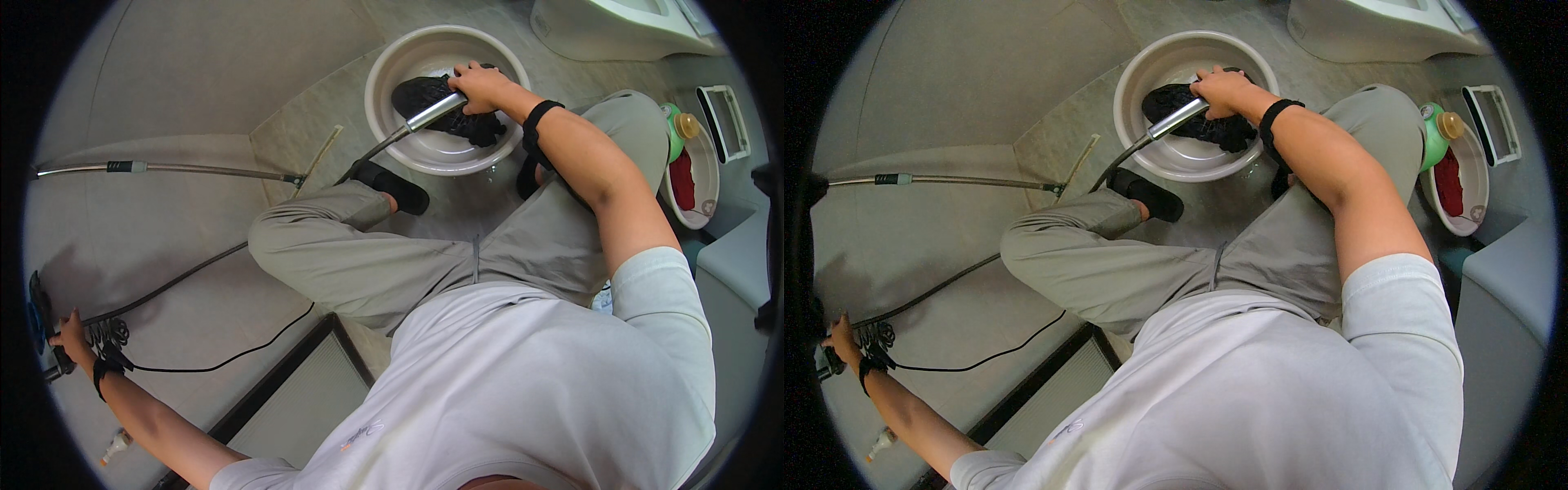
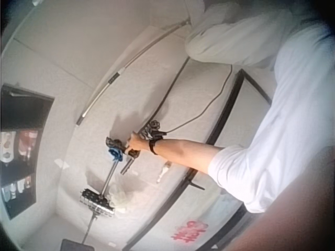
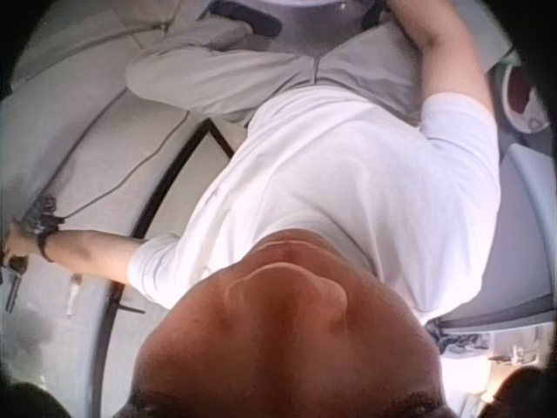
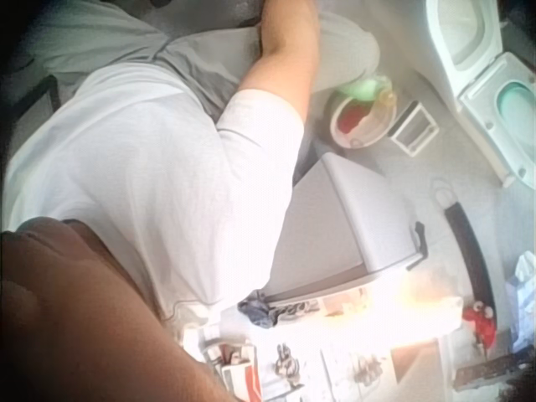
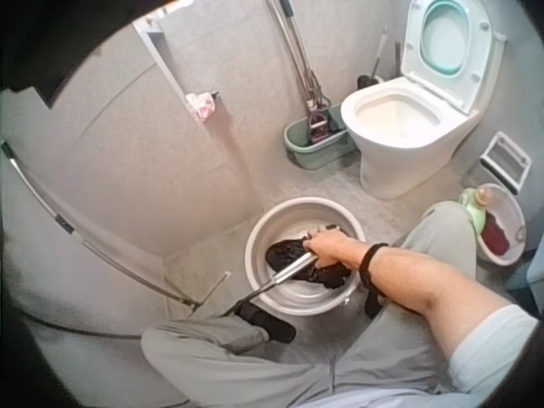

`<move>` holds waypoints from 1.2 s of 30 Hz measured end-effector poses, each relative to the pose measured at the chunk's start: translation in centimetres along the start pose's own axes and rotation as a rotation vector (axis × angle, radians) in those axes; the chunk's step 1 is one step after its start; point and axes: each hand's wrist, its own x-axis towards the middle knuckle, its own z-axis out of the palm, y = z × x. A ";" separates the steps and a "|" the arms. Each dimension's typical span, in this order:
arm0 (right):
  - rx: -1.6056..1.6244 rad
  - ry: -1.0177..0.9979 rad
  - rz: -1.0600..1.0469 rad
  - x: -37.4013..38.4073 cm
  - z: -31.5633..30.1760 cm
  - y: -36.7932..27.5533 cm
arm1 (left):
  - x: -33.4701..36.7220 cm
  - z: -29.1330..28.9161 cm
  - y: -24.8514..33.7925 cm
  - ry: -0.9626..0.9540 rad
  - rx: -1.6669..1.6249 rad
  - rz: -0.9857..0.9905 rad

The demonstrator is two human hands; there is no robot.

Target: The person washes a black garment by hand in a white basin filled with soapy water. They repeatedly submerge, agitate, and wring the fabric, then drain the soapy water into a toilet and refill the basin with clean water from a handheld shower head to rinse the garment.

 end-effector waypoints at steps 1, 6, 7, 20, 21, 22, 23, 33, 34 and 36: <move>-0.004 0.008 0.003 -0.1 0.0 0.0 | 0.0 0.0 0.0 -0.005 -0.024 0.000; -0.011 0.024 -0.009 -0.3 -0.2 -0.3 | 0.5 0.6 -0.3 0.031 -0.016 -0.003; -0.012 0.018 -0.008 -0.4 -0.2 -0.4 | 0.7 0.8 -0.4 0.031 -0.046 0.001; -0.021 -0.051 -0.055 -0.4 0.7 -1.2 | 1.2 1.7 -0.5 0.098 -0.046 0.022; -0.020 -0.058 -0.065 -0.4 0.8 -1.2 | 0.9 1.5 -0.4 0.090 -0.020 0.009; -0.023 -0.069 -0.070 -0.4 0.9 -1.3 | 0.8 1.3 -0.3 0.090 -0.033 0.010; -0.027 -0.081 -0.076 -0.4 1.0 -1.4 | 0.7 1.2 -0.3 0.071 -0.025 0.002; 0.028 -0.124 -0.048 -0.8 1.6 -1.7 | 0.7 1.3 -0.6 0.062 -0.017 0.011; 0.028 -0.120 -0.043 -0.8 1.6 -1.7 | 0.7 1.3 -0.6 0.049 -0.012 0.003; 0.031 -0.117 -0.040 -0.7 1.6 -1.7 | 0.7 1.1 -0.5 0.013 0.027 -0.020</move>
